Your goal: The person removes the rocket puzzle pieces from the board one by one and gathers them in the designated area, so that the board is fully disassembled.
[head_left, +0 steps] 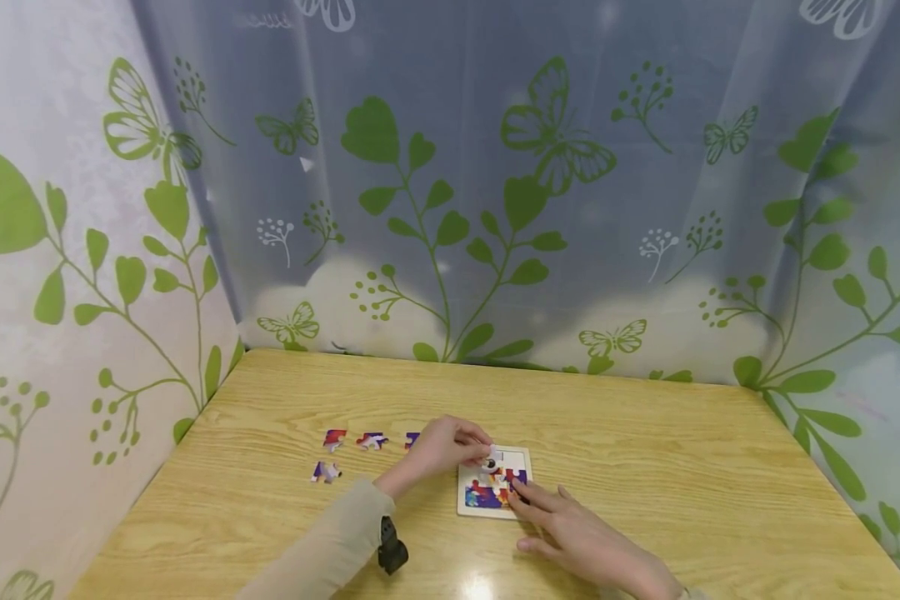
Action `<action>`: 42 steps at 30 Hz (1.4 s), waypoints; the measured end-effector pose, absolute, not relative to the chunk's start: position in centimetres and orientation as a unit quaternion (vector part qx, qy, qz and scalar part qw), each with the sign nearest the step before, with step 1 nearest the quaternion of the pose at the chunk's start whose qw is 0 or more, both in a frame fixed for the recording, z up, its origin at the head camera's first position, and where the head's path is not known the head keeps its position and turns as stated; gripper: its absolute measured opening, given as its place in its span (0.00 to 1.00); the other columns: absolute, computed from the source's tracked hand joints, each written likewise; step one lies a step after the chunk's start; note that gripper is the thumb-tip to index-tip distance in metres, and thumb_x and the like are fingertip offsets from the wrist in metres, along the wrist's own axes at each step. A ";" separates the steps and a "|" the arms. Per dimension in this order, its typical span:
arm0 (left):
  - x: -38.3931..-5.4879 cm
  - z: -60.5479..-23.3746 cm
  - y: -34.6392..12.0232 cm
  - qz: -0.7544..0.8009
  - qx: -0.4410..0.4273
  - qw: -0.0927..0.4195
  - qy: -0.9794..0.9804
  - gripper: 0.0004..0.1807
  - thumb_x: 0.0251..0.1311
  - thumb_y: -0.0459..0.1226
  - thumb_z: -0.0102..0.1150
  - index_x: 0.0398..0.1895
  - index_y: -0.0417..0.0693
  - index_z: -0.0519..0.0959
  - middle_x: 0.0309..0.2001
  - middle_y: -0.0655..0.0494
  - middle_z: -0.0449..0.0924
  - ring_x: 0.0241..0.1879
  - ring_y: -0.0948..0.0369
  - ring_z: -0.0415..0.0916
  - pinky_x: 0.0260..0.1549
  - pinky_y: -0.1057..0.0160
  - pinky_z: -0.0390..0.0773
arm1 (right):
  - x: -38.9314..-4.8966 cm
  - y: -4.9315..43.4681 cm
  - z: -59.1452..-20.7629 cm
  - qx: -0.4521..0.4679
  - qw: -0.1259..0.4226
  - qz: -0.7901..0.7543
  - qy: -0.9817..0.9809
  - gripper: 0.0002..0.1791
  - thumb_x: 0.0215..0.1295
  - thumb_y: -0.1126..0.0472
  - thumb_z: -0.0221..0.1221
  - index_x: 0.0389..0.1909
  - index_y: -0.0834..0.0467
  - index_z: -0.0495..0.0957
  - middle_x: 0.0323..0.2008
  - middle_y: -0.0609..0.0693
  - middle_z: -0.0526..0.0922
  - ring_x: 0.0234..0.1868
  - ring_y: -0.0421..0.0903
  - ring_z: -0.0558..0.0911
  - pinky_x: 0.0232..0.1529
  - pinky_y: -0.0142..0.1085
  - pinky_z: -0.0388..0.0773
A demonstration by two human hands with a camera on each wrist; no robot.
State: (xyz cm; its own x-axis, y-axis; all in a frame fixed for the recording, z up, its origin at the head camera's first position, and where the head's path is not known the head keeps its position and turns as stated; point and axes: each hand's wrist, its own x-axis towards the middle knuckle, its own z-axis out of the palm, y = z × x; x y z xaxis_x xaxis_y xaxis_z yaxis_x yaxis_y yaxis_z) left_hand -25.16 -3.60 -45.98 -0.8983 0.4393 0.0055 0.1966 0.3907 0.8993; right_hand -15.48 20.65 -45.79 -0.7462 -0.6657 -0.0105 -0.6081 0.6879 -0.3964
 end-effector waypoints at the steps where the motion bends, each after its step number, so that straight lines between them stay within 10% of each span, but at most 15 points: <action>1: -25.2 -45.9 -3.7 0.515 0.192 0.115 0.828 0.07 0.66 0.35 0.66 0.42 0.42 0.87 0.33 0.52 0.88 0.33 0.56 0.87 0.34 0.60 0.86 | -15.5 20.6 -45.7 -0.348 0.077 -0.188 0.915 0.35 0.75 0.42 0.52 0.72 0.62 0.68 0.75 0.61 0.62 0.73 0.61 0.65 0.68 0.67 0.57; 42: -23.6 -46.6 -15.7 0.528 0.117 0.076 0.837 0.09 0.68 0.32 0.62 0.46 0.34 0.85 0.36 0.47 0.87 0.33 0.59 0.85 0.35 0.61 0.86 | -15.0 20.5 -46.1 -0.350 0.082 -0.160 0.919 0.39 0.76 0.39 0.49 0.75 0.62 0.62 0.77 0.60 0.58 0.75 0.59 0.63 0.70 0.63 0.58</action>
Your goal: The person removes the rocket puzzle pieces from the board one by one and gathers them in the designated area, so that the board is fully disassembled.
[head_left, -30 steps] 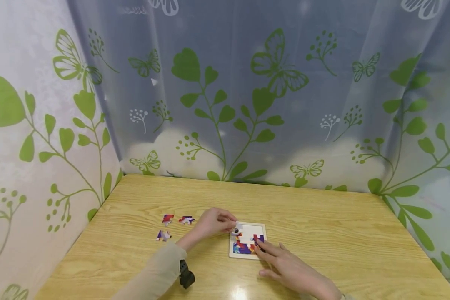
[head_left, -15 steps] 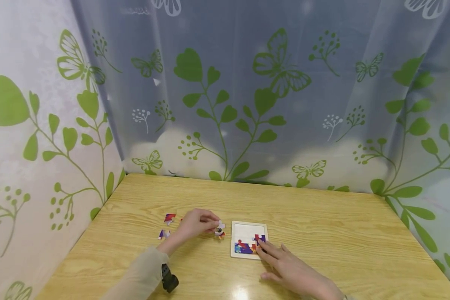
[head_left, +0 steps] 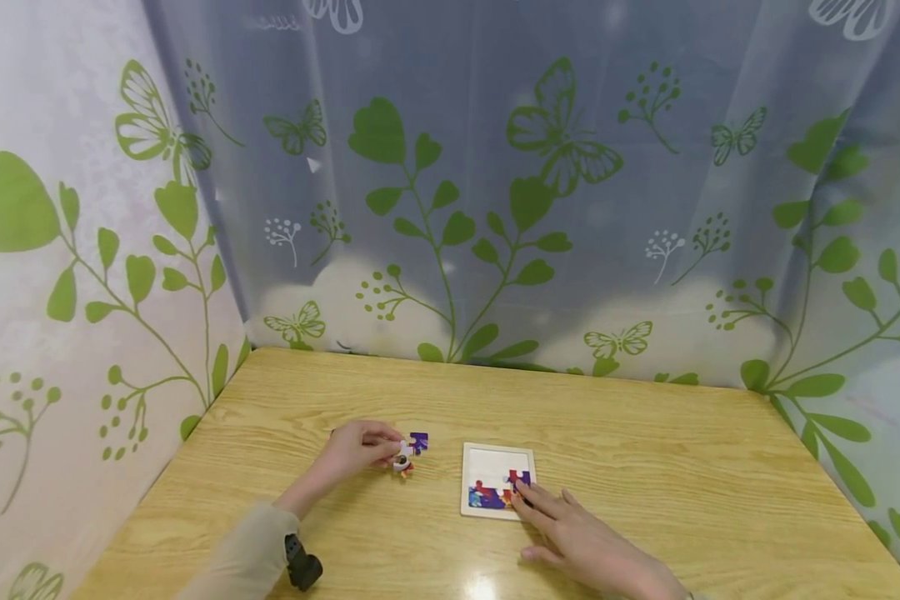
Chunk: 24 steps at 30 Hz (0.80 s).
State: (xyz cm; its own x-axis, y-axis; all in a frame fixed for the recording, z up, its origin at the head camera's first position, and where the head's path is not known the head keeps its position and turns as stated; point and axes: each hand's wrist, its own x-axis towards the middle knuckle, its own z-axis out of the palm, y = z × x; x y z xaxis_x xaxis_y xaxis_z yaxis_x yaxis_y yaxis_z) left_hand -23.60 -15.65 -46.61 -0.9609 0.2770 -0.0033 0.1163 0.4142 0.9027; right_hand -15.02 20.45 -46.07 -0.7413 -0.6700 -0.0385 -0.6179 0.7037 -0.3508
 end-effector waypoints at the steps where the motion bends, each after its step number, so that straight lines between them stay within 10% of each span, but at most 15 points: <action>1: -23.5 -46.6 -16.0 0.527 0.114 0.075 0.839 0.09 0.68 0.32 0.62 0.46 0.35 0.85 0.36 0.48 0.87 0.33 0.59 0.85 0.35 0.61 0.86 | -15.0 20.5 -46.1 -0.350 0.082 -0.159 0.919 0.39 0.76 0.39 0.49 0.75 0.62 0.62 0.77 0.60 0.58 0.75 0.59 0.63 0.70 0.63 0.58; 14: -23.0 -46.8 -18.8 0.463 0.071 0.070 0.881 0.08 0.68 0.35 0.63 0.45 0.40 0.86 0.30 0.56 0.86 0.27 0.63 0.81 0.20 0.67 0.76 | -15.0 20.6 -46.1 -0.347 0.087 -0.163 0.919 0.39 0.76 0.37 0.48 0.76 0.61 0.61 0.78 0.58 0.56 0.75 0.58 0.62 0.70 0.63 0.57; 24: -22.7 -46.9 -18.4 0.408 0.118 0.048 0.904 0.13 0.52 0.33 0.77 0.41 0.41 0.86 0.32 0.56 0.84 0.32 0.63 0.80 0.33 0.63 0.81 | -15.1 20.6 -46.1 -0.344 0.095 -0.174 0.918 0.40 0.76 0.37 0.48 0.76 0.61 0.61 0.78 0.58 0.56 0.76 0.59 0.61 0.71 0.64 0.55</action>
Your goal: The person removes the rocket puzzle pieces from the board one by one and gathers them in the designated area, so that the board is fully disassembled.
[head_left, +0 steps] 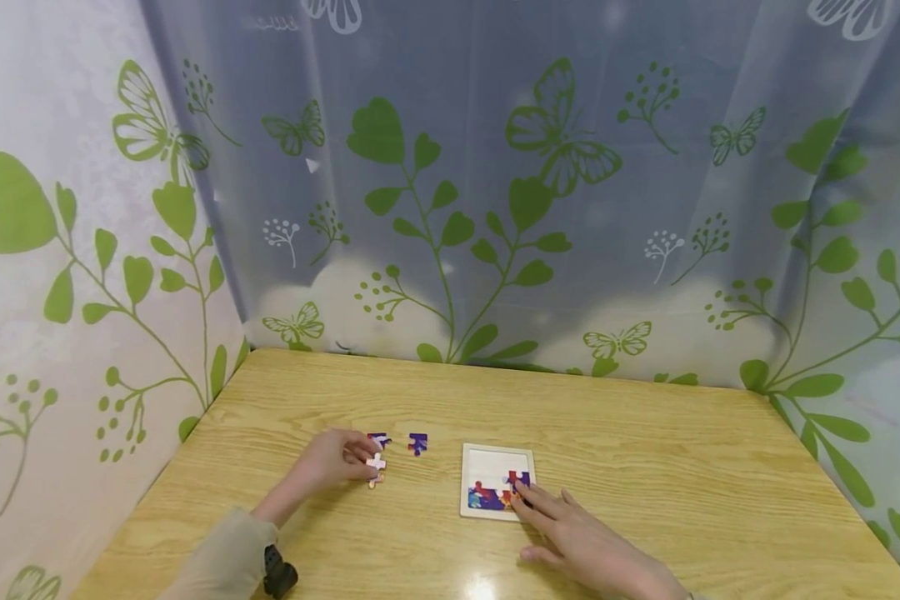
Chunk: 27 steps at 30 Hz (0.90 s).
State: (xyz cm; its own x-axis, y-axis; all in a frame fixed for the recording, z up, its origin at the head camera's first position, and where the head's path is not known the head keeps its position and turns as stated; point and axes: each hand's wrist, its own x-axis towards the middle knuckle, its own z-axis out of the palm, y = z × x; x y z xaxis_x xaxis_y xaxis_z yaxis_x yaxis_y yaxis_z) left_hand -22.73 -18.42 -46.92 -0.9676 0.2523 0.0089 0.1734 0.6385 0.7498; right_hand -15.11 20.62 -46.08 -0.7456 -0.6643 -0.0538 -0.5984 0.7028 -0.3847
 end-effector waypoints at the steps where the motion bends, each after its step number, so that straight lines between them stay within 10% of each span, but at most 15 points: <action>1: -22.7 -46.9 -18.3 0.405 0.116 0.049 0.905 0.14 0.51 0.33 0.77 0.41 0.41 0.86 0.32 0.57 0.83 0.32 0.63 0.79 0.34 0.62 0.81 | -15.1 20.6 -46.1 -0.342 0.096 -0.177 0.918 0.40 0.75 0.37 0.48 0.76 0.61 0.61 0.78 0.59 0.56 0.76 0.59 0.61 0.71 0.64 0.55; 27: -22.6 -46.8 -17.9 0.385 0.101 0.015 0.917 0.04 0.60 0.34 0.71 0.37 0.45 0.86 0.32 0.58 0.83 0.31 0.64 0.79 0.31 0.64 0.81 | -15.7 20.9 -45.8 -0.340 0.108 -0.202 0.912 0.37 0.75 0.40 0.51 0.74 0.61 0.65 0.77 0.61 0.59 0.73 0.65 0.64 0.67 0.68 0.57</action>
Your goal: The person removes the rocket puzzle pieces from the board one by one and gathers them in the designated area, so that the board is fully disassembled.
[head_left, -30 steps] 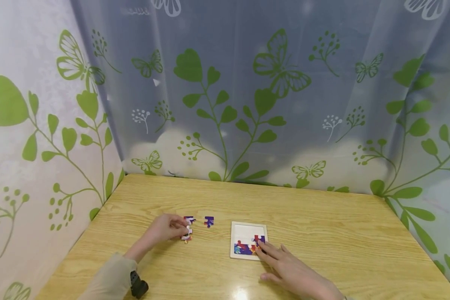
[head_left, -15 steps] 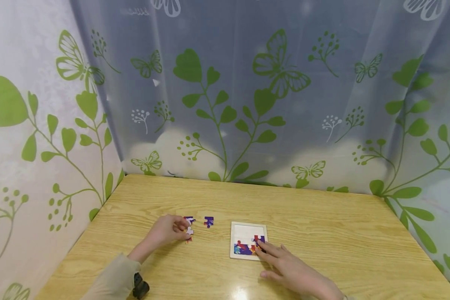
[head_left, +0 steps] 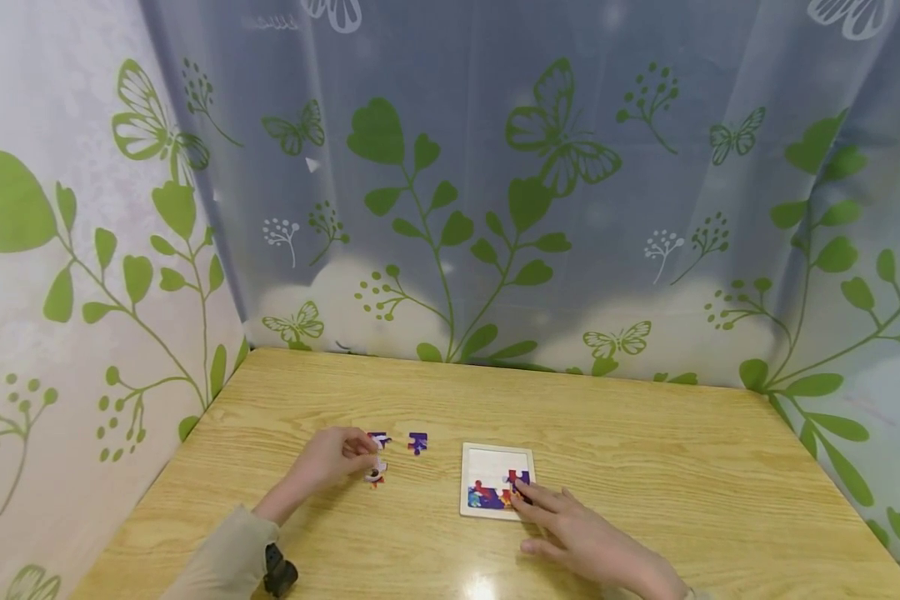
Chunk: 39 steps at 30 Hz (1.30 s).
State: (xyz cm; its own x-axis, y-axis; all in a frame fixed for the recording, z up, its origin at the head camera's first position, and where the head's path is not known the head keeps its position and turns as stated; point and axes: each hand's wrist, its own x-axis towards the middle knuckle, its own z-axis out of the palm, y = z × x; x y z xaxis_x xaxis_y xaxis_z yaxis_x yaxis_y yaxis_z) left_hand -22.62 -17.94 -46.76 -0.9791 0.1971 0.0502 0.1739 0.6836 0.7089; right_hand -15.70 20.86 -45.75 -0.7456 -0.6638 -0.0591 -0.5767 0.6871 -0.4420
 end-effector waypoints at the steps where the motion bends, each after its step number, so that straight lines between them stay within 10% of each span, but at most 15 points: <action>1: -22.7 -46.7 -17.9 0.386 0.096 0.011 0.917 0.03 0.62 0.35 0.70 0.37 0.46 0.86 0.32 0.59 0.84 0.31 0.64 0.79 0.31 0.64 0.80 | -15.7 20.9 -45.7 -0.339 0.108 -0.203 0.912 0.37 0.75 0.40 0.51 0.74 0.61 0.65 0.77 0.61 0.59 0.73 0.65 0.64 0.68 0.68 0.56; 20: -24.4 -45.0 -14.7 0.470 0.119 -0.016 0.875 0.10 0.71 0.35 0.60 0.47 0.39 0.85 0.37 0.47 0.87 0.33 0.51 0.85 0.32 0.58 0.85 | -16.3 20.7 -45.9 -0.344 0.041 -0.196 0.917 0.29 0.78 0.45 0.51 0.70 0.59 0.72 0.72 0.60 0.68 0.68 0.63 0.71 0.64 0.61 0.69; 39: -25.1 -44.9 -7.3 0.482 0.232 0.032 0.844 0.14 0.76 0.38 0.53 0.48 0.37 0.84 0.39 0.47 0.88 0.38 0.49 0.86 0.37 0.59 0.86 | -15.2 22.3 -46.0 -0.287 0.107 -0.182 0.934 0.44 0.72 0.36 0.53 0.77 0.61 0.59 0.77 0.59 0.58 0.76 0.65 0.56 0.67 0.73 0.50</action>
State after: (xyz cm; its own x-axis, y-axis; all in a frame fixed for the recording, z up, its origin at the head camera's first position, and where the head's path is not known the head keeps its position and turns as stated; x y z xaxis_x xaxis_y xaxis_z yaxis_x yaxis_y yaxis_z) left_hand -25.11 -7.34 -44.94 -0.8902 0.4230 0.1692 0.3608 0.4278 0.8287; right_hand -15.20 22.27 -46.01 -0.8125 -0.5749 -0.0965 -0.4966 0.7693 -0.4019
